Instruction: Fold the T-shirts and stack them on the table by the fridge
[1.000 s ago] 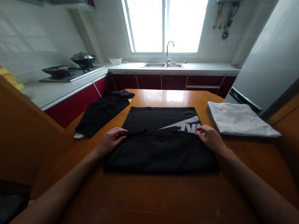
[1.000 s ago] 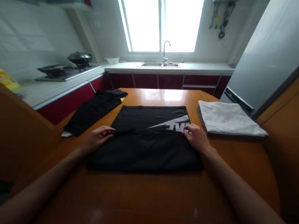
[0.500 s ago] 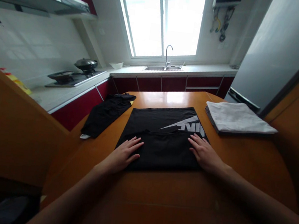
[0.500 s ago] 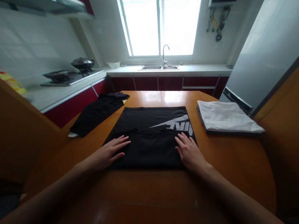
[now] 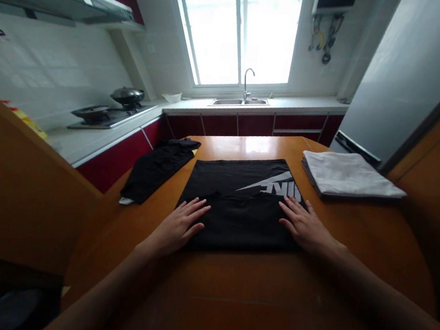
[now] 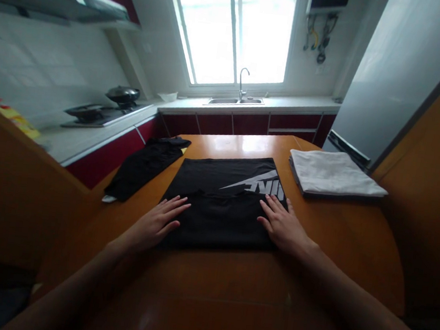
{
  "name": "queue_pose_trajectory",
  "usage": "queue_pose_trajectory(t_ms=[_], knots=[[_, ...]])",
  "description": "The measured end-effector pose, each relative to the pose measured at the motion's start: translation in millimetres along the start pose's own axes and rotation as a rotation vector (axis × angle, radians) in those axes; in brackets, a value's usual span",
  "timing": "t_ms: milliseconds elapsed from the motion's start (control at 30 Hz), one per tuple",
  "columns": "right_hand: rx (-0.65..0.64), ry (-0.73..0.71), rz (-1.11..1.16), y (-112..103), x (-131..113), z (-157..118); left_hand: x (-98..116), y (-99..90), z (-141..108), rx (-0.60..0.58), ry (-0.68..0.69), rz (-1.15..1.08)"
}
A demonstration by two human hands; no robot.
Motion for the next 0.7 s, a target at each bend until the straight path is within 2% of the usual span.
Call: queue_pose_trajectory(t_ms=[100,233,333,400,467,533,600,700], knots=[[0.026,0.004,0.01,1,-2,4,6,6.1,0,-0.007,0.003,0.009],[-0.013,0.014,0.024,16,-5,6,10,19.8,-1,-0.065,-0.017,0.007],[0.034,0.027,0.047,13,-2,7,3,5.5,1,-0.021,-0.042,-0.064],[0.117,0.056,0.085,1,7,9,-16,-14.9,1,0.07,-0.118,-0.136],[0.205,0.119,0.13,-12,24,11,-46,-34.5,-2,0.184,-0.27,-0.183],[0.28,0.204,0.162,-21,46,13,-79,-45.8,-10,0.284,-0.434,-0.186],[0.32,0.276,0.177,-23,67,16,-102,-47.1,-16,0.35,-0.53,-0.169],[0.29,0.358,0.201,-12,89,24,-115,-35.4,-14,0.37,-0.554,-0.155]])
Point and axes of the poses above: each hand's wrist, its own z-axis towards the middle knuckle, its own y-axis out of the palm, x = y × z, the point moved 8 cm from there along z, towards the middle knuckle, and after that the axes turned 10 degrees about x, right-handed, at the moved point
